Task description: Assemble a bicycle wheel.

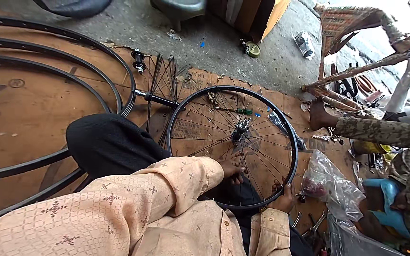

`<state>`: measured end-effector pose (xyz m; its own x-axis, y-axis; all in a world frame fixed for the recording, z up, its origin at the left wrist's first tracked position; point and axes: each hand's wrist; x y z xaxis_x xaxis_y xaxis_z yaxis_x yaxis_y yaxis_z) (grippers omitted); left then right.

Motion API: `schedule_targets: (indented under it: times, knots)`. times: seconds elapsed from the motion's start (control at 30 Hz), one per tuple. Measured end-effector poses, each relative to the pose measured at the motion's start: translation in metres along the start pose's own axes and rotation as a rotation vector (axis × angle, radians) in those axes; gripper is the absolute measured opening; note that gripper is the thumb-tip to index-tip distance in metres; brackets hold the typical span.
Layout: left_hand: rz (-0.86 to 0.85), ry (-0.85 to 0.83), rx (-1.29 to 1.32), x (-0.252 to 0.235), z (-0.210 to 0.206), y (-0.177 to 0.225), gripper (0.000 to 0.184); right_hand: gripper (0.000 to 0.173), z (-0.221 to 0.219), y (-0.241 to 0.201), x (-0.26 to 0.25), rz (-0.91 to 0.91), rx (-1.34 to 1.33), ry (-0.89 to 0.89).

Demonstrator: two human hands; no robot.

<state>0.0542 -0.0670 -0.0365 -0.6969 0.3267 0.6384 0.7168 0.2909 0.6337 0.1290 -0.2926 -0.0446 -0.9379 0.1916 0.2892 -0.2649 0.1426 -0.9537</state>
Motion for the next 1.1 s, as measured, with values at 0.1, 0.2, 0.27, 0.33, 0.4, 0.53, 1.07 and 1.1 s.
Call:
schedule_targets:
  times: [0.1,0.2,0.27,0.33,0.4,0.53,1.07,1.1]
  knots:
    - [-0.026,0.029,-0.089,-0.001,-0.012,-0.004,0.037,0.035,-0.004,-0.002,0.001,-0.002,0.000,0.001]
    - [-0.055,0.019,-0.066,-0.004,-0.023,-0.008,0.036,0.035,-0.003,-0.001,0.001,-0.002,0.007,0.007]
    - [-0.041,0.023,-0.054,-0.006,-0.025,-0.005,0.034,0.035,-0.002,-0.001,0.000,-0.004,0.010,0.011]
    - [-0.024,0.020,-0.113,-0.007,-0.023,-0.004,0.034,0.035,-0.002,-0.001,0.001,-0.005,0.007,0.004]
    - [-0.022,0.022,-0.256,-0.003,-0.022,0.001,0.038,0.035,-0.004,-0.004,0.003,-0.002,0.004,0.001]
    - [-0.019,0.128,-0.377,0.010,-0.029,-0.004,0.042,0.034,-0.006,-0.007,0.005,-0.004,-0.011,0.009]
    - [0.082,-0.177,-0.280,0.000,-0.053,-0.013,0.041,0.042,0.011,-0.039,0.029,-0.143,0.198,-0.127]
    - [0.087,-0.176,-0.270,0.000,-0.053,-0.012,0.041,0.040,0.018,-0.048,0.036,-0.131,0.235,-0.158]
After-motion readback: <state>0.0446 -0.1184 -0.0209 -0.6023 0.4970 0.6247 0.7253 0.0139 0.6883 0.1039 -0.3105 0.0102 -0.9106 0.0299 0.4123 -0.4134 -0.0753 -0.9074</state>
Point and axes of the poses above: each hand's wrist, its own x-axis away from the middle knuckle, its own z-axis out of the back of the hand, y = z × x, and after that the axes turned 6 degrees about -y, right-handed
